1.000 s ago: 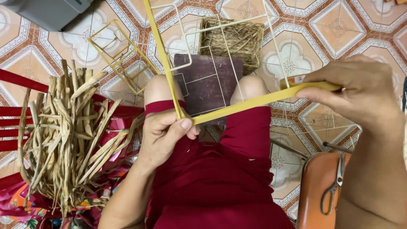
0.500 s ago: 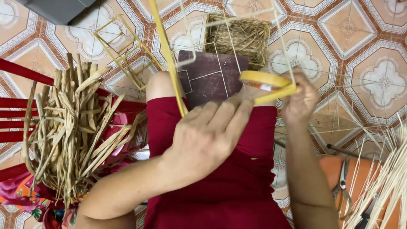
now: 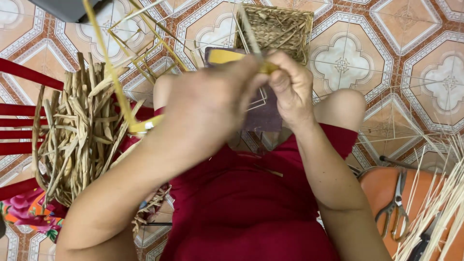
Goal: The recorder is assembling a rectangular frame made of bamboo or wooden sticks, securing the joints with yellow tape.
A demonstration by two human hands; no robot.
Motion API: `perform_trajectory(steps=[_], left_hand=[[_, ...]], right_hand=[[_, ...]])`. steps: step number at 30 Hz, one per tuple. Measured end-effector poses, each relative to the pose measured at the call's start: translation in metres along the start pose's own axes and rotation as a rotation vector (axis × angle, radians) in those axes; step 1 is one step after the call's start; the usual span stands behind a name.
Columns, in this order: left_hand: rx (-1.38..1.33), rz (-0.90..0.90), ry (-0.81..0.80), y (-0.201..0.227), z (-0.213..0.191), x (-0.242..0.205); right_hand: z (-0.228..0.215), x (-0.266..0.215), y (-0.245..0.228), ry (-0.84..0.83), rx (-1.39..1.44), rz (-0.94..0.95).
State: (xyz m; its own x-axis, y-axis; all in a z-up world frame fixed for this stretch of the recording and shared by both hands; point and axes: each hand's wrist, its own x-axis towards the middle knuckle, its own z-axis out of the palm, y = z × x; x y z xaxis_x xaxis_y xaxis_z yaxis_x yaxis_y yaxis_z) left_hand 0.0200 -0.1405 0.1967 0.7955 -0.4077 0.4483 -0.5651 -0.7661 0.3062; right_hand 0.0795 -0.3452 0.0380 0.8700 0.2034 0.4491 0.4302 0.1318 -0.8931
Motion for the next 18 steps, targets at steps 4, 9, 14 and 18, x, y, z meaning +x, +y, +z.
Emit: perform_trajectory(steps=[4, 9, 14, 18], left_hand=[[-0.349, -0.379, -0.055, -0.026, -0.048, -0.010], [-0.482, -0.518, 0.188, -0.064, -0.077, -0.072], [-0.509, -0.825, 0.330, -0.076, -0.103, -0.143], [-0.414, -1.163, 0.284, -0.076, -0.105, -0.194]], right_hand=[[-0.020, 0.009, 0.007, -0.106, -0.047, 0.022], [-0.065, -0.063, 0.138, 0.384, -0.435, 0.724], [-0.053, -0.102, 0.163, 0.279, -0.303, 1.427], [-0.064, -0.123, 0.201, 0.231, -0.080, 1.405]])
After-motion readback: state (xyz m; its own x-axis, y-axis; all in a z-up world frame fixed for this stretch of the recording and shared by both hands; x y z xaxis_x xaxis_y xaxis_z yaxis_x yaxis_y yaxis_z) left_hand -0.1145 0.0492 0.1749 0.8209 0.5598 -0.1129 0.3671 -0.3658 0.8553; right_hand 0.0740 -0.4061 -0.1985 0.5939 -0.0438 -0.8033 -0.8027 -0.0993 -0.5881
